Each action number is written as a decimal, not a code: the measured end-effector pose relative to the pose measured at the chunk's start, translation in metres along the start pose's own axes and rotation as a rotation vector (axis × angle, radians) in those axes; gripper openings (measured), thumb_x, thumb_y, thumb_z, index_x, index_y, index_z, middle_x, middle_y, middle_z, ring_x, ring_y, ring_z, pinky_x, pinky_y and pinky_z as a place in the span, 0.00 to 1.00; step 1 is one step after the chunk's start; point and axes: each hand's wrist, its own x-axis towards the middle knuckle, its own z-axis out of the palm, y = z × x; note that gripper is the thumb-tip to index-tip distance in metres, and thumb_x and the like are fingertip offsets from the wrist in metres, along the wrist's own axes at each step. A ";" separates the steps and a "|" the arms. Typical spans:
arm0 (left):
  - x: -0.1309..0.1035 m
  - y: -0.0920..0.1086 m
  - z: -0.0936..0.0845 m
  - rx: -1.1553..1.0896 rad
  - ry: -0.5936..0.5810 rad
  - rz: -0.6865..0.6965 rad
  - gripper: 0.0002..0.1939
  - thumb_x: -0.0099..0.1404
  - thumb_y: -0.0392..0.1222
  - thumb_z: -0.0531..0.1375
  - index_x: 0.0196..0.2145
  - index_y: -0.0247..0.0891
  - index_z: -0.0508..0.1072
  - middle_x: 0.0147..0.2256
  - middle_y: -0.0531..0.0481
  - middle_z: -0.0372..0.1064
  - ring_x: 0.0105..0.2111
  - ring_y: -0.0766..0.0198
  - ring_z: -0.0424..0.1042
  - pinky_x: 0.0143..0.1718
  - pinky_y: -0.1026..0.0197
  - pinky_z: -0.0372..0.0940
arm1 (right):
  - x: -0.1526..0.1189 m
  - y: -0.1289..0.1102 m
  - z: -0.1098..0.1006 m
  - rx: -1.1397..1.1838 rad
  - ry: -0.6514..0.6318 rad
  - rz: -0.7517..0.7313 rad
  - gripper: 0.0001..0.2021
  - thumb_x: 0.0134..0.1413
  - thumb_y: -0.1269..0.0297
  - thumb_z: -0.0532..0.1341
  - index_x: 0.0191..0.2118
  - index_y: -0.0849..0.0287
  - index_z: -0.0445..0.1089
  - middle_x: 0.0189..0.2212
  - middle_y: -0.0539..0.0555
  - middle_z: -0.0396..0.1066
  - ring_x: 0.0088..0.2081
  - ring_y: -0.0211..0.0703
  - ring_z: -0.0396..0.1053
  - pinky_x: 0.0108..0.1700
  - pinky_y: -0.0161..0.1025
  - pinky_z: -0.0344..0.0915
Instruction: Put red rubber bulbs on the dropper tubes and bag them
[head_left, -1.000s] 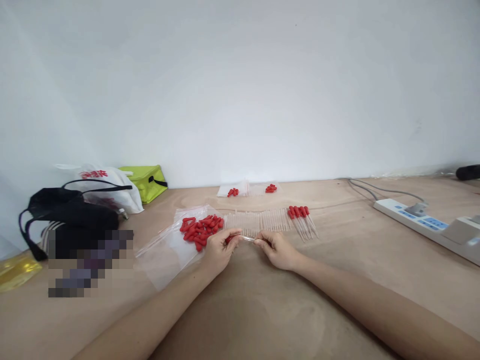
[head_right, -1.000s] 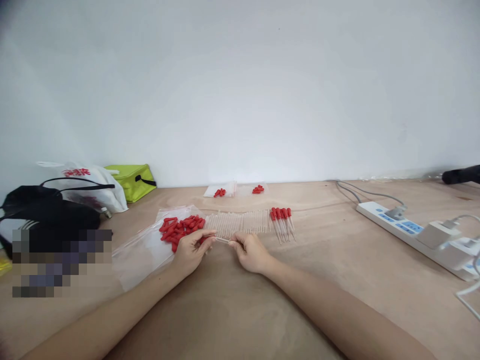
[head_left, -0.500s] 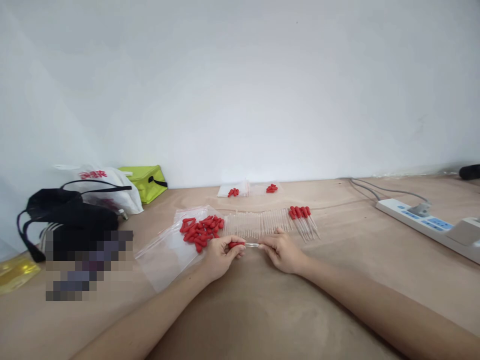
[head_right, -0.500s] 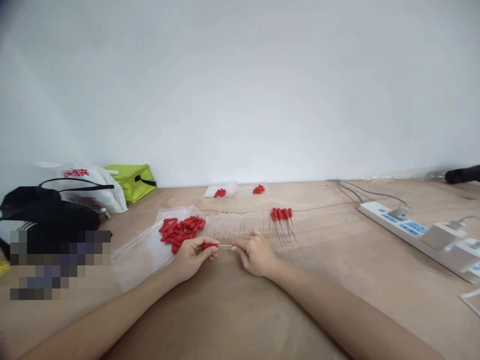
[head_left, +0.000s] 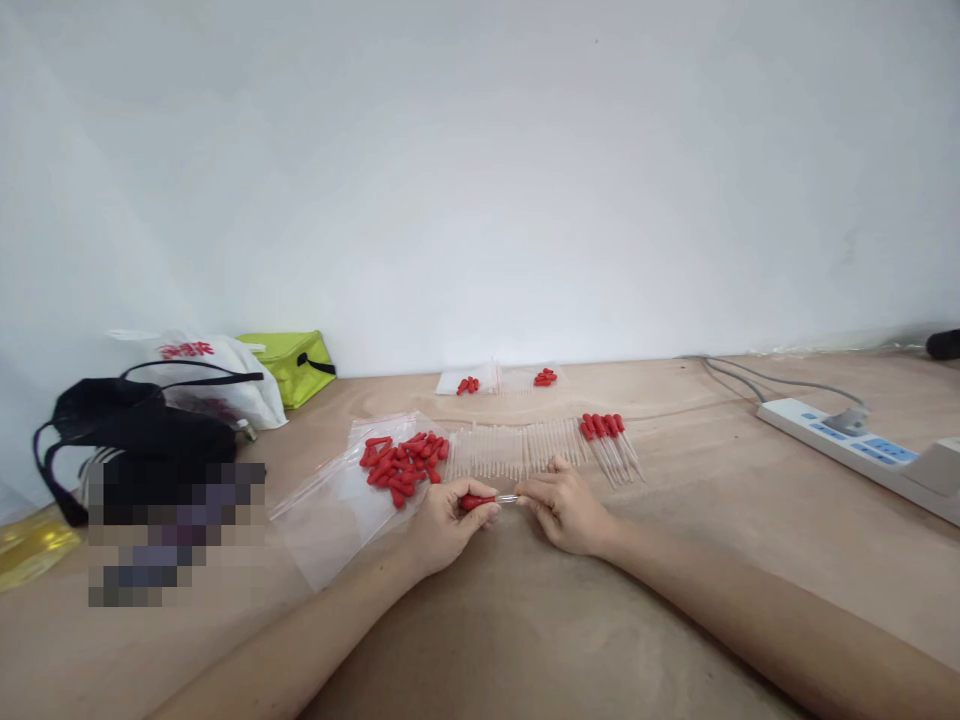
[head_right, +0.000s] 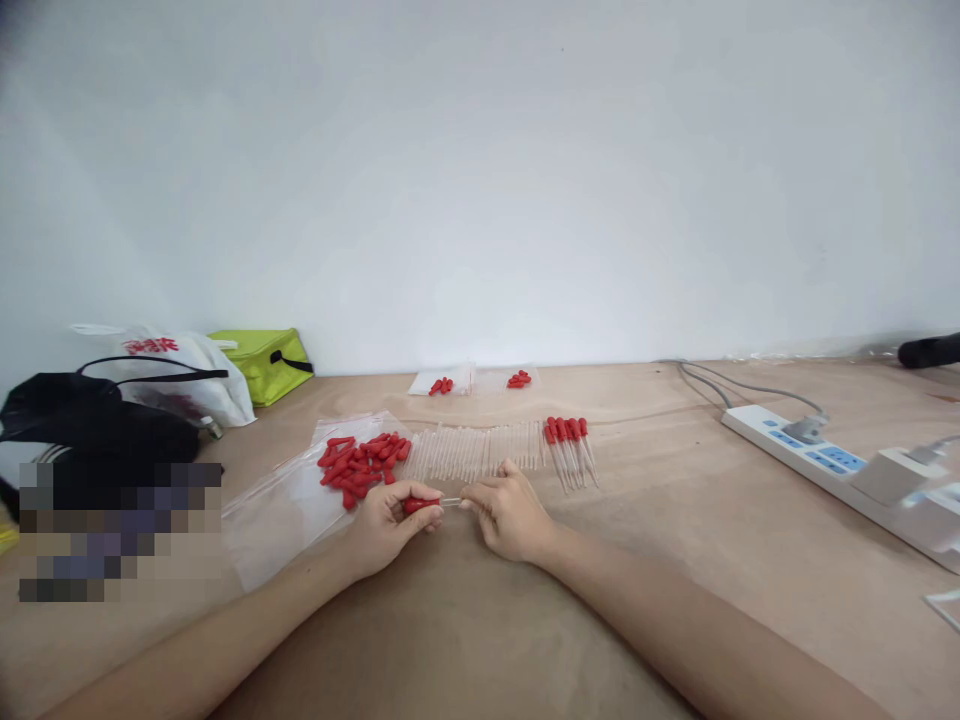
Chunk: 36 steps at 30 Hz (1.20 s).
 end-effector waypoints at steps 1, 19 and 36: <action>0.000 0.000 0.001 -0.023 0.006 -0.008 0.06 0.52 0.38 0.59 0.29 0.33 0.70 0.20 0.53 0.68 0.20 0.69 0.68 0.25 0.67 0.66 | 0.000 0.000 0.000 0.009 -0.001 0.008 0.10 0.54 0.72 0.48 0.29 0.61 0.64 0.22 0.49 0.67 0.23 0.33 0.59 0.33 0.35 0.44; 0.011 -0.001 -0.014 0.230 0.101 0.102 0.28 0.48 0.40 0.63 0.49 0.37 0.63 0.41 0.46 0.67 0.36 0.61 0.67 0.37 0.57 0.64 | 0.015 0.010 -0.029 -0.450 -0.051 0.204 0.09 0.52 0.68 0.51 0.29 0.60 0.68 0.30 0.55 0.68 0.33 0.40 0.61 0.34 0.38 0.47; 0.012 0.008 -0.029 1.037 0.390 -0.038 0.21 0.51 0.48 0.59 0.42 0.40 0.67 0.40 0.46 0.66 0.41 0.51 0.60 0.39 0.53 0.51 | -0.005 0.088 -0.072 -0.369 -0.208 1.040 0.10 0.43 0.69 0.56 0.34 0.66 0.69 0.29 0.61 0.71 0.34 0.46 0.68 0.30 0.33 0.55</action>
